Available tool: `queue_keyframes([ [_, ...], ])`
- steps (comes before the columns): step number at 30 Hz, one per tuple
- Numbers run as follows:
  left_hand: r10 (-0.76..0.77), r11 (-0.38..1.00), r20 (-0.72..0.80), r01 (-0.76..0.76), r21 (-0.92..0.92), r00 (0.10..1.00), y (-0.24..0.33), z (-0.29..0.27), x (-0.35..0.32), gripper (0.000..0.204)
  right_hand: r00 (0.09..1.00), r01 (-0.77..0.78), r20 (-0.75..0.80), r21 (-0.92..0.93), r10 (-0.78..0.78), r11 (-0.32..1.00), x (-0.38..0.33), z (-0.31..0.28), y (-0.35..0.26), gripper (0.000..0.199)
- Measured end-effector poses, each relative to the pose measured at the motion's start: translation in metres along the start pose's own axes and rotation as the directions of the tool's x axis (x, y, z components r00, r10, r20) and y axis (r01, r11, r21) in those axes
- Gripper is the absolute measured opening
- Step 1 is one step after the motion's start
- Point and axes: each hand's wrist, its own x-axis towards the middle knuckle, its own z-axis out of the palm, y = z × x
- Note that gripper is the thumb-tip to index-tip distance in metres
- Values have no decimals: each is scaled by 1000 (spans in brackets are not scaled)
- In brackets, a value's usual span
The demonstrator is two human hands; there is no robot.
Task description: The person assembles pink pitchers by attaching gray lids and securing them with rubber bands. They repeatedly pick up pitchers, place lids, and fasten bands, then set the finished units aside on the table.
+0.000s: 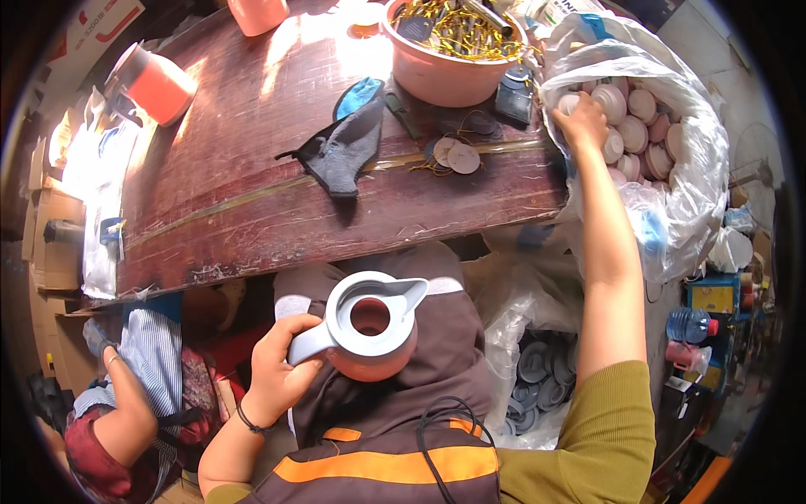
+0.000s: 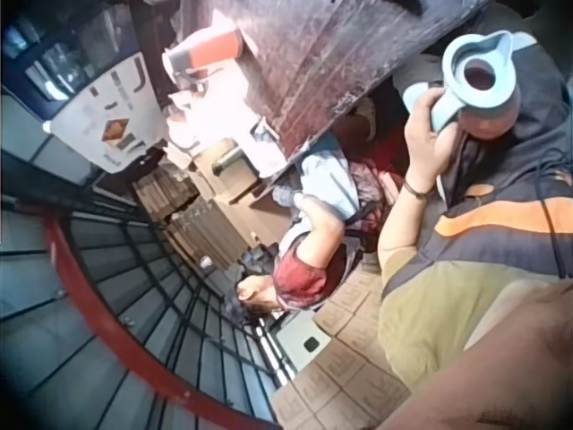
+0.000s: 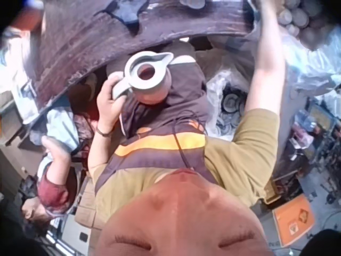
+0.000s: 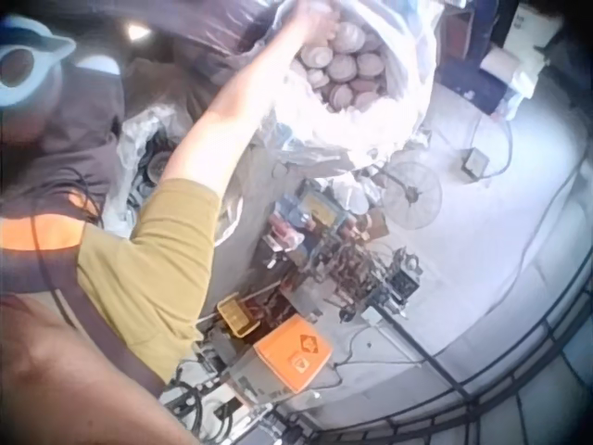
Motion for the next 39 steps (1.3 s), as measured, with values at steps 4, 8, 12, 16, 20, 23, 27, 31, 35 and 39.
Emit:
queue_keyframes([
  [4, -157, 970, 102, 173, -170, 982, -7, 5, 1, 19, 932, 299, -314, 382, -181, 874, -40, -18, 16, 89],
  [8, -122, 984, 140, 138, -116, 983, 5, 7, 10, 23, 933, 82, -4, 976, -360, 200, -164, -77, -31, 79],
  [12, -53, 995, 161, 65, -74, 985, 17, 19, 6, 24, 898, -14, -38, 993, -438, -114, -277, -111, -74, 83],
  [16, -40, 993, 131, 54, -106, 991, 24, 14, -2, 27, 733, 346, -293, 938, -614, -33, -328, -105, -63, 72],
  [20, 8, 999, 162, 0, -51, 987, 13, 18, -13, 26, 608, 412, -199, 907, -769, 91, -331, -123, -46, 70],
  [23, 119, 993, 220, -121, -5, 968, 13, 25, -14, 22, 460, 442, -103, 888, -882, 126, -325, -141, -53, 83],
  [27, 200, 972, 269, -225, 66, 942, 5, 25, -13, 22, 251, 593, -188, 805, -949, -3, -326, -135, -58, 71],
  [31, 153, 987, 250, -160, 11, 956, -2, 39, -22, 23, 341, 564, -201, 825, -918, 28, -337, -120, -50, 64],
  [35, 200, 976, 398, -219, 2, 896, 3, 96, -63, 37, 771, -51, 339, 877, -539, 479, -368, -85, -41, 75],
  [39, 274, 950, 219, -299, 91, 936, -5, 84, -43, 31, 726, 153, 125, 930, -677, 336, -373, -78, -26, 83],
])
